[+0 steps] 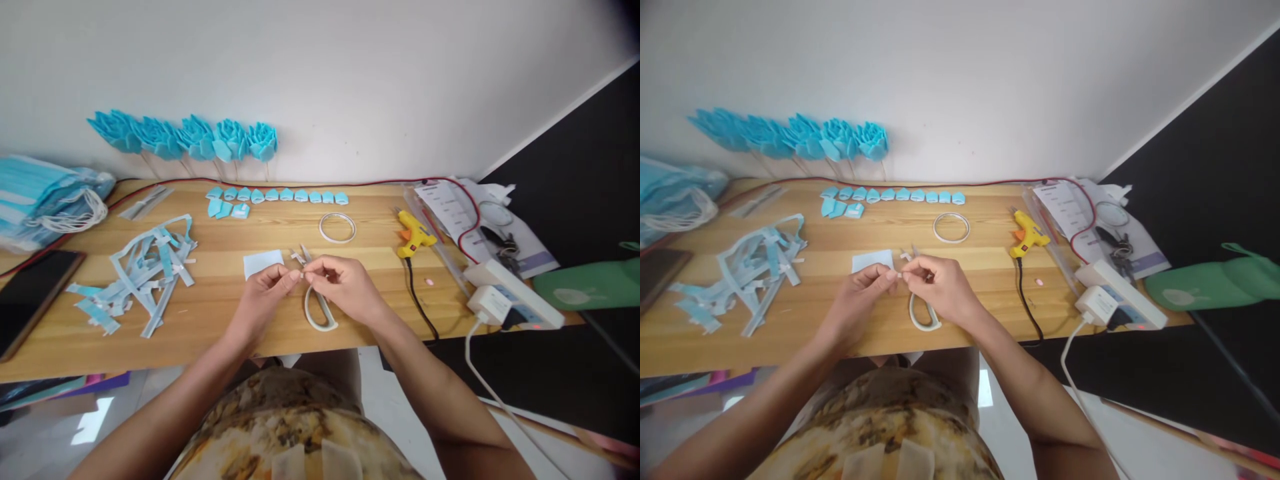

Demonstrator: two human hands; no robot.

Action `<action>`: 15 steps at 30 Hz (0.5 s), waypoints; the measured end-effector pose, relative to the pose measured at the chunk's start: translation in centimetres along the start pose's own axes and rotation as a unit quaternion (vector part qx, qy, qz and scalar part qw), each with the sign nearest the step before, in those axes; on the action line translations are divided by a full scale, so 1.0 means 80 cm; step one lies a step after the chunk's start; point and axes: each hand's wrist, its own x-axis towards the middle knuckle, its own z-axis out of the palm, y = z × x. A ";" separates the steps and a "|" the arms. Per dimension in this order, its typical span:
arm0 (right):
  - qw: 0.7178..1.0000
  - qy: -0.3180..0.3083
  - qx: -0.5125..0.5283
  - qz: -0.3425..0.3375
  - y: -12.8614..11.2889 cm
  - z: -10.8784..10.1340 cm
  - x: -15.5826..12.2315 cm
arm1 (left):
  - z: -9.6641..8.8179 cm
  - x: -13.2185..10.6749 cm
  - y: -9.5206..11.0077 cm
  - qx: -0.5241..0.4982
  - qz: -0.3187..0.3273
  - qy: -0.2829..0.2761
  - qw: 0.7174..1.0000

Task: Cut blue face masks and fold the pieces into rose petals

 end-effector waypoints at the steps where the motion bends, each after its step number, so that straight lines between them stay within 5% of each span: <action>1: 1.000 0.007 -0.008 -0.002 0.000 -0.002 0.001 | 0.000 -0.001 0.000 -0.003 -0.003 -0.001 1.000; 5: 0.994 0.047 -0.096 -0.027 0.001 -0.019 0.004 | -0.004 -0.006 -0.005 0.015 0.013 -0.030 0.999; 8: 0.977 0.076 -0.188 -0.062 0.008 -0.036 0.011 | -0.007 -0.014 -0.018 0.130 0.110 -0.066 0.983; 12: 0.927 0.049 -0.339 -0.151 0.026 -0.047 0.028 | -0.002 -0.026 -0.034 0.307 0.305 -0.153 0.889; 15: 0.884 0.027 -0.422 -0.197 0.039 -0.043 0.040 | 0.003 -0.030 -0.041 0.367 0.363 -0.171 0.839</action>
